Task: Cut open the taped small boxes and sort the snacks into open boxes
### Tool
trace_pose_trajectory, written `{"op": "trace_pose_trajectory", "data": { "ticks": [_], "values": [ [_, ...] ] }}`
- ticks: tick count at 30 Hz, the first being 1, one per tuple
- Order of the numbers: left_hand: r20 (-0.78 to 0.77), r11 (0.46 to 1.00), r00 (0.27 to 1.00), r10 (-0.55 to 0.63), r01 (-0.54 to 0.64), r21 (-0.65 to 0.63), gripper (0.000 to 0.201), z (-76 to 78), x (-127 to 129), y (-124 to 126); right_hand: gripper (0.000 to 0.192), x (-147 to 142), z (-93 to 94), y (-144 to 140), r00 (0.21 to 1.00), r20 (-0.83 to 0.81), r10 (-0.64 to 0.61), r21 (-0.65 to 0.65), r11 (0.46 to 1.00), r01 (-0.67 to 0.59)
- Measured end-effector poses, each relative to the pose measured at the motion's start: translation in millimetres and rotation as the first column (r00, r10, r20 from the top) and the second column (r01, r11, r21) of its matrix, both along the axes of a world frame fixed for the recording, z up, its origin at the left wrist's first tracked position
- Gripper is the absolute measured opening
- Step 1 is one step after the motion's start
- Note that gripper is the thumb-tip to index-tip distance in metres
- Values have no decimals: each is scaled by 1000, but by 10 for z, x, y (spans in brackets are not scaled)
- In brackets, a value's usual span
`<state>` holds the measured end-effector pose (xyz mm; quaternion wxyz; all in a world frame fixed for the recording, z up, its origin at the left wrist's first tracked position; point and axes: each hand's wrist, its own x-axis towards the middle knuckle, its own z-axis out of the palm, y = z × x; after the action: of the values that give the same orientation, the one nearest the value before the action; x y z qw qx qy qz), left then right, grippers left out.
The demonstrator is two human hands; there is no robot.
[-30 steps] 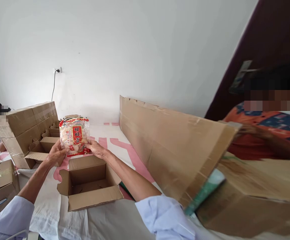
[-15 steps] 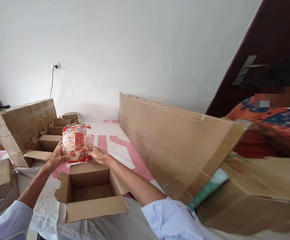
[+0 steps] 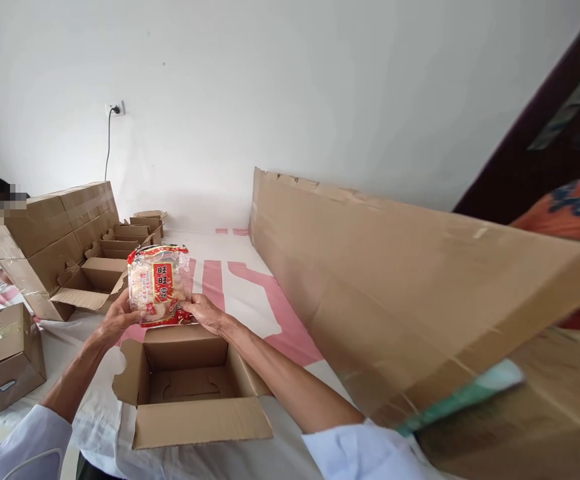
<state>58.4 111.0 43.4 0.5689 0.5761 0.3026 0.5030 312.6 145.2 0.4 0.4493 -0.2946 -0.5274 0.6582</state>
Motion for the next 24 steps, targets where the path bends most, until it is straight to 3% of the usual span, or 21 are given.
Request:
{"op": "trace_pose_trajectory", "data": {
  "ticks": [5,8,10,12,14,15,19,24],
  "values": [
    [-24,999,999,24,-25,-42,80,-274,-18,-107,45,85,37,-107,991,61,-116,23,993,115],
    [-203,972,966,161,-191,-134,77,-561,-300,-189,45,233,138,-147,953,141,-267,109,961,253],
    [-347,916,888,302,-371,-151,72,-727,-597,-224,45,362,228,-162,888,192,-417,238,898,370],
    [-475,797,739,479,-592,-117,75,-825,-913,-208,42,479,319,-168,801,207,-561,402,795,453],
    [-525,707,632,571,-703,-77,85,-854,-1175,-120,38,553,396,-165,743,201,-638,519,713,472],
    [-538,673,589,603,-738,-54,91,-852,-1269,-52,37,570,426,-160,732,205,-650,547,696,465],
    [-541,604,485,687,-795,54,95,-848,-1368,309,35,539,476,-131,734,267,-624,554,723,413],
    [-461,642,514,724,-747,175,85,-938,-1212,687,35,558,443,-145,729,277,-625,533,732,425]
  ]
}}
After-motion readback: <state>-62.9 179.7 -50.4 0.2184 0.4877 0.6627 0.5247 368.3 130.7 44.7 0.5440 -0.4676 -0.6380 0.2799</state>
